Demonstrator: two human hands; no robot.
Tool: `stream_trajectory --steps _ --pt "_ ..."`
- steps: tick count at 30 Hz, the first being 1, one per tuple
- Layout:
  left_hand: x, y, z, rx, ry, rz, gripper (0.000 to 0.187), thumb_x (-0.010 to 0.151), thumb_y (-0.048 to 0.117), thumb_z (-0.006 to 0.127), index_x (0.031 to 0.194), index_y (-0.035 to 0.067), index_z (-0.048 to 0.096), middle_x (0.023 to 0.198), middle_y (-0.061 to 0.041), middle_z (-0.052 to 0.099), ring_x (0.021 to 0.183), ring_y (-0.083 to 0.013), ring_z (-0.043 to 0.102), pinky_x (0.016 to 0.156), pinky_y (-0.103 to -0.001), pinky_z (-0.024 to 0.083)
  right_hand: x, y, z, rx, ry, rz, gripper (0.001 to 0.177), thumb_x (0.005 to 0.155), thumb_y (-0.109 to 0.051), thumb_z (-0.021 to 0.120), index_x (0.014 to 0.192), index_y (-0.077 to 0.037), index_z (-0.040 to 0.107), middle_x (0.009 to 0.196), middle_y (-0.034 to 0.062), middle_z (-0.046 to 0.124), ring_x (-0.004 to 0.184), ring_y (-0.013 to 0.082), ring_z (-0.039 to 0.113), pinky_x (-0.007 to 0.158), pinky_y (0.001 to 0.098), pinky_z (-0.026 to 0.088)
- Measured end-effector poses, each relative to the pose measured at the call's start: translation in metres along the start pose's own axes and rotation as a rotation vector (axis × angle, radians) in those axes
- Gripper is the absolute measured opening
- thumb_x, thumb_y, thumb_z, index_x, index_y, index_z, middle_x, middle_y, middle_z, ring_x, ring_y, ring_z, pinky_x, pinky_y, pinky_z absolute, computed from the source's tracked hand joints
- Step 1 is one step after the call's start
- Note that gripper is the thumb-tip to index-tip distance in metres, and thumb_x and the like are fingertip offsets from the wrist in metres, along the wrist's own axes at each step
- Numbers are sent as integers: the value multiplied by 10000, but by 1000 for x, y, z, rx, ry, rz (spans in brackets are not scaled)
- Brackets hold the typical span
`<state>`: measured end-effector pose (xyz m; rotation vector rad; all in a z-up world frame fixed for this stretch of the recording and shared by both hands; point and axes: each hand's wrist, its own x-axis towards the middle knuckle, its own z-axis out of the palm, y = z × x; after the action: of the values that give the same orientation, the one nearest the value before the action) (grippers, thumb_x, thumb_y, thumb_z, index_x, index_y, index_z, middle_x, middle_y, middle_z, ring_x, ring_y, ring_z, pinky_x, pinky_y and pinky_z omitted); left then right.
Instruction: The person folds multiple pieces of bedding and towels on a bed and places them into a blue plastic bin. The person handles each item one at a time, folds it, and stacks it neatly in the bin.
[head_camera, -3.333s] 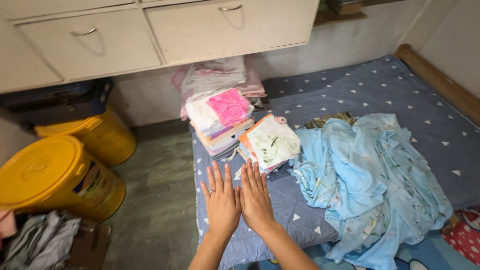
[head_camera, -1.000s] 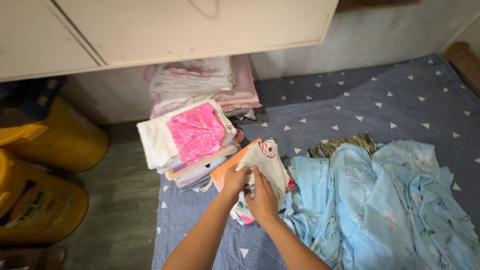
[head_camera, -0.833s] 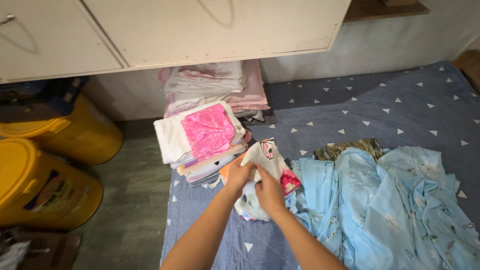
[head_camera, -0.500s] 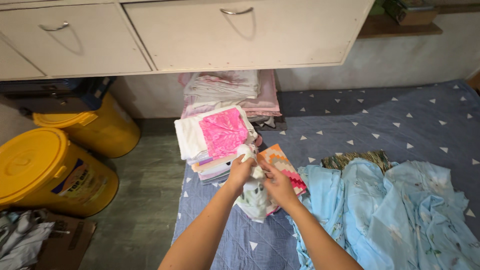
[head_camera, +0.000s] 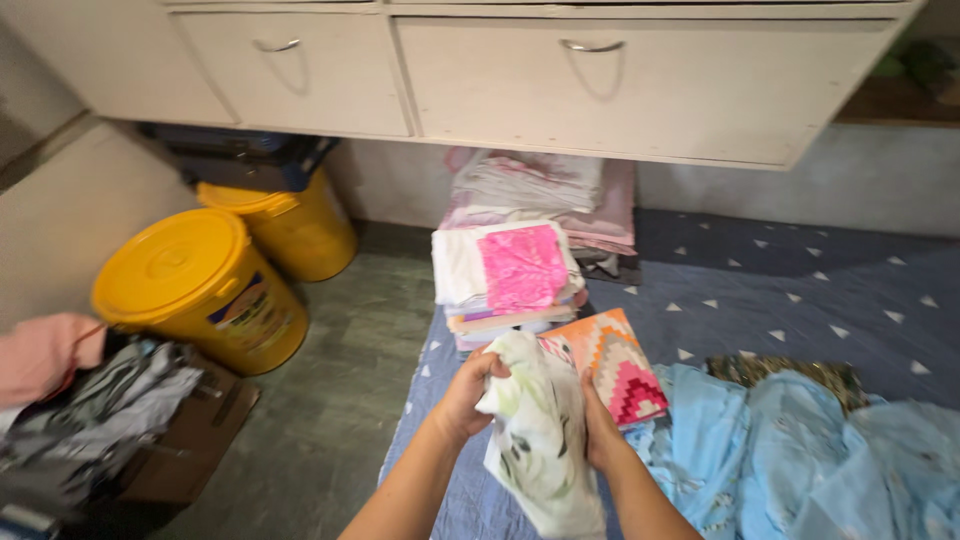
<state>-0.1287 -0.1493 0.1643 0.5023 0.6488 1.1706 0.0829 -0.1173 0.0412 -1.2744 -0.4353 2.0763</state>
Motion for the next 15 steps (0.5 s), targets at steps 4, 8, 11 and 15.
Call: stream_trajectory --steps 4,8,11,15 --pt "-55 17 -27 -214 -14 -28 579 712 92 536 1262 -70 616 1138 -193 735 1002 -310 733 957 -418 577 -4 27 32 224 -217 130 794 901 -707 464 1371 -87 623 1287 143 704 1137 304 676 972 457 532" --pt "-122 36 -69 -333 59 63 584 708 126 543 1247 -87 616 1142 -230 730 1009 -358 730 957 -460 573 11 47 62 144 -357 151 533 929 -449 601 1295 -67 665 1195 131 746 1056 293 718 956 460 553" --pt "-177 48 -107 -319 188 121 552 686 115 540 1195 -75 641 1082 -218 748 946 -349 743 899 -451 587 18 58 92 123 -431 160 490 919 -396 635 1260 -47 676 1168 143 754 1032 296 731 947 460 559" --pt "-243 46 -170 -85 506 191 428 724 66 562 1123 -44 673 1003 -166 751 850 -289 745 824 -420 605 13 73 149 117 -437 140 468 907 -385 656 1229 -48 691 1155 152 750 1016 304 727 926 465 562"
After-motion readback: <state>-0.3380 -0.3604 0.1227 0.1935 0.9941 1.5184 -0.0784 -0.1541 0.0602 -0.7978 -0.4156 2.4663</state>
